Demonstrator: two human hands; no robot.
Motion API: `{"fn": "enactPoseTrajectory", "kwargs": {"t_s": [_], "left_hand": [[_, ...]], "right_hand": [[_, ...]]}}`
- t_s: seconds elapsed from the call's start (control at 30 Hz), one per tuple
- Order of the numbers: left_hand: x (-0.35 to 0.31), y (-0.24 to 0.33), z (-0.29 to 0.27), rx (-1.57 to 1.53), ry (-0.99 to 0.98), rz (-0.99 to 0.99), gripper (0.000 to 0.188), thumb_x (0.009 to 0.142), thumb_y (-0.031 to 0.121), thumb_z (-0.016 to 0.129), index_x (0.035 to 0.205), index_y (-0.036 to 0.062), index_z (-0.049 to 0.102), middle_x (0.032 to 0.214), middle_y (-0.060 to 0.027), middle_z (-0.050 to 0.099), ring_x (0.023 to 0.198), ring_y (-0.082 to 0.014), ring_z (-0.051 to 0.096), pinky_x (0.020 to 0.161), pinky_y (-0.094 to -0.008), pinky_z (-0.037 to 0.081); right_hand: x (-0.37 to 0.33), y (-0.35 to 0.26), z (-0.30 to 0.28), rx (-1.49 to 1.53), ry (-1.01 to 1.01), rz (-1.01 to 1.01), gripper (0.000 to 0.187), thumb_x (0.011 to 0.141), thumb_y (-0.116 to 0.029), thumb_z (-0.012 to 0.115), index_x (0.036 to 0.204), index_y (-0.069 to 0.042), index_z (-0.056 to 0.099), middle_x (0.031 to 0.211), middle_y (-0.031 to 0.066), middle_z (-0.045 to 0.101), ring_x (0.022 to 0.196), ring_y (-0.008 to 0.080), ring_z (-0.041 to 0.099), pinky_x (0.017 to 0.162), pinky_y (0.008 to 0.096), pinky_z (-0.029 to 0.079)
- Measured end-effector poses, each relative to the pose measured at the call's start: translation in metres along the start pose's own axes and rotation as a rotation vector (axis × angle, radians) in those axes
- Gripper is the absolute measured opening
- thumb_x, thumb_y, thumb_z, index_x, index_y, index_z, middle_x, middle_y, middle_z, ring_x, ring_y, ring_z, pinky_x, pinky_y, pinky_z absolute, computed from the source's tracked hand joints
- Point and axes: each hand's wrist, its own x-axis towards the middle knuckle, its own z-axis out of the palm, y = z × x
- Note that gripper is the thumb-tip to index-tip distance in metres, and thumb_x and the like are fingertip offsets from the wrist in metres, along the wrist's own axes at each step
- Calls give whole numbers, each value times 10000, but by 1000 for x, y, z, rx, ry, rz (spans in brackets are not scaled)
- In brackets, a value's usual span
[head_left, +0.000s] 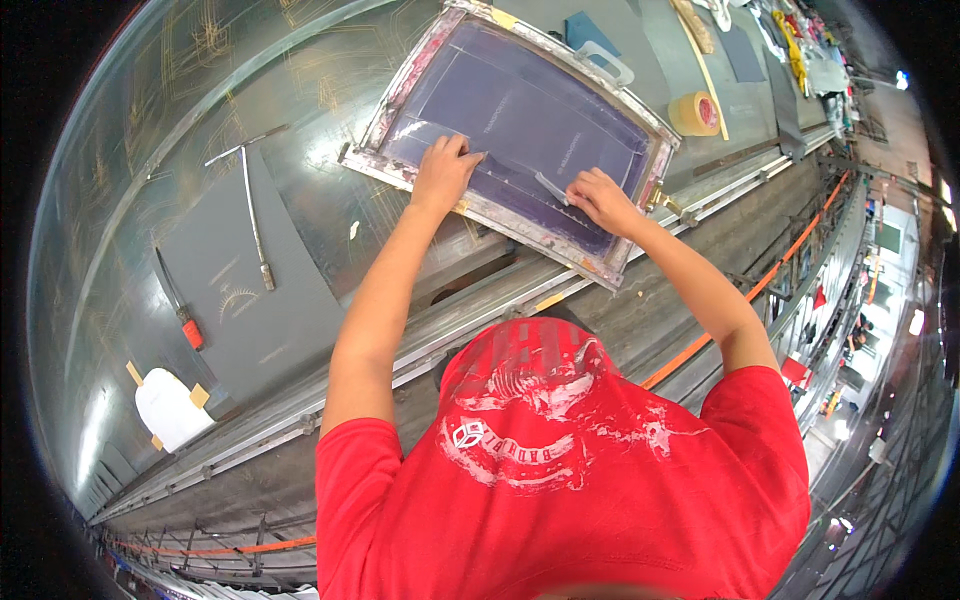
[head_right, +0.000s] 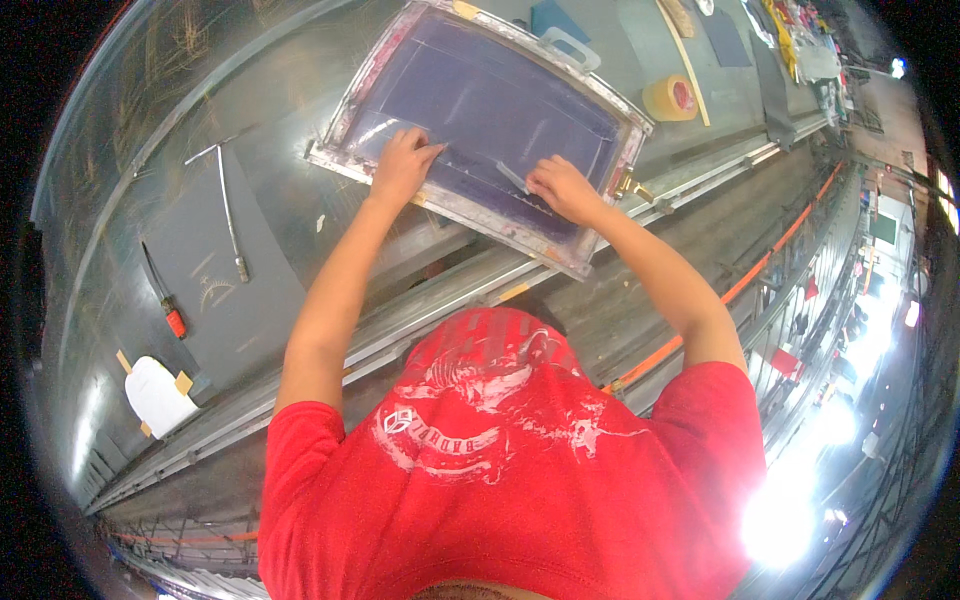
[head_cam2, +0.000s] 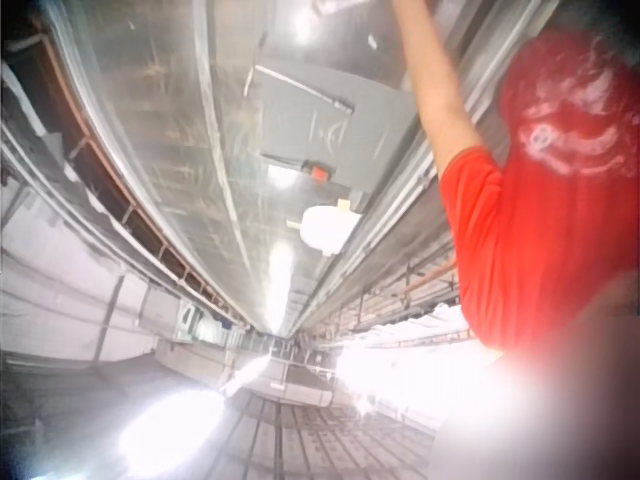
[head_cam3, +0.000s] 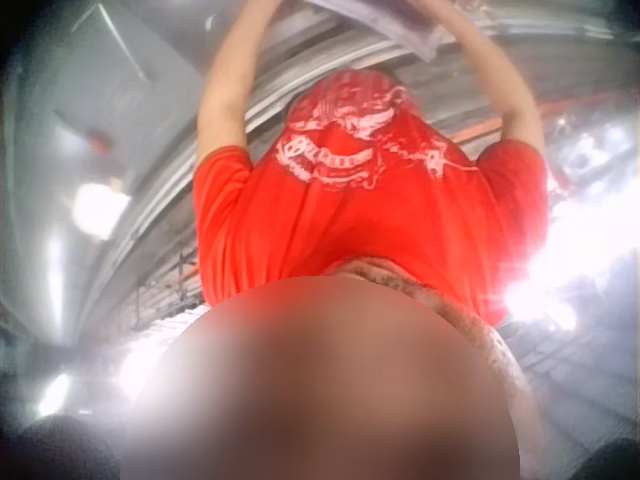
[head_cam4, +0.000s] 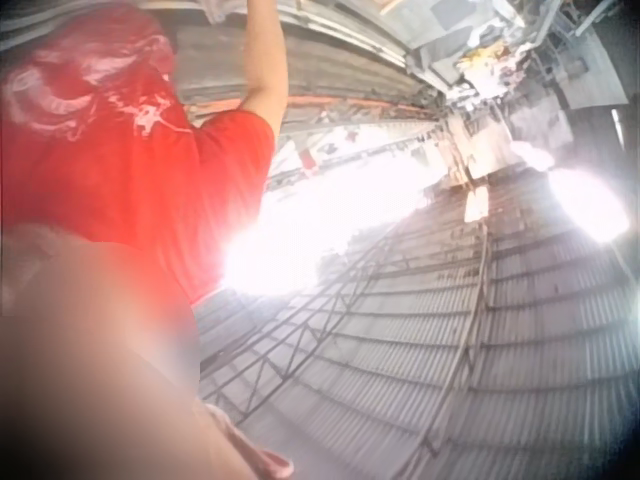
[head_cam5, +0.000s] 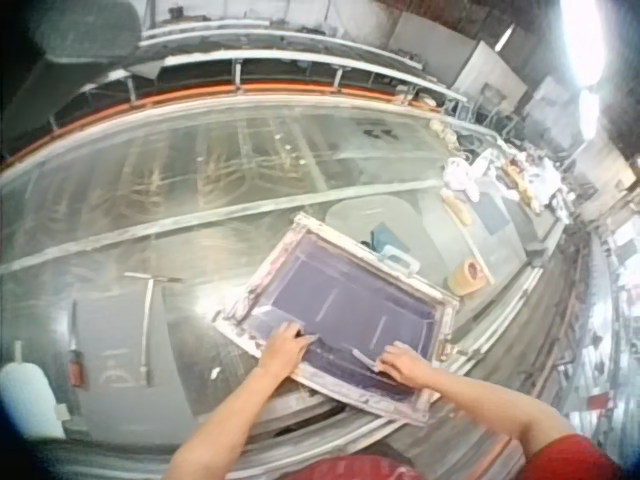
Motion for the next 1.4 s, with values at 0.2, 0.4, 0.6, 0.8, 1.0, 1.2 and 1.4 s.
{"fn": "enactPoseTrajectory", "kwargs": {"t_s": [0.2,0.4,0.6,0.8,1.0,1.2,1.4], "left_hand": [[1,-1,2,-30,11,12,131,848,139,686,942,133,776,949,-45,579,925,-249,562,798,-393,472],[0,-2,-5,-128,0,120,143,793,103,700,913,116,775,988,-48,602,961,-251,580,821,-404,468],[4,6,-13,-169,-80,209,64,738,97,686,796,76,702,993,-56,606,946,-262,585,841,-418,463],[2,8,-14,-106,-48,176,101,761,126,709,853,87,694,967,-59,603,938,-283,578,823,-429,456],[6,8,-23,-121,-2,101,173,777,190,777,893,92,695,930,-66,601,903,-287,572,791,-411,451],[-3,9,-26,-128,40,39,190,802,180,762,944,66,706,959,-112,616,941,-318,579,834,-417,458],[-4,7,-31,-73,-49,26,189,771,163,781,942,87,752,939,-86,625,928,-302,585,815,-421,469]], "right_hand": [[-106,13,-30,128,313,189,141,935,-121,595,1029,-17,600,957,89,607,974,253,564,845,345,454],[-211,11,-30,567,824,703,145,1011,-127,496,1122,-68,569,865,-1,564,805,115,550,765,252,454],[-299,-20,82,1150,1097,1264,124,954,-100,460,969,-71,579,843,45,550,817,188,615,767,315,548],[-273,-74,118,1885,1416,1130,136,951,-79,464,829,-83,524,846,128,590,855,370,625,803,393,559],[-339,-30,168,1941,1213,998,26,947,-82,541,961,-104,538,836,28,580,675,138,530,614,281,452],[-329,-33,142,1771,1170,1077,125,929,-82,560,1052,-101,552,829,17,569,633,100,478,547,251,392],[-297,-13,129,1935,988,891,145,868,-83,568,1012,-94,553,750,2,515,582,104,417,511,253,336]]}}
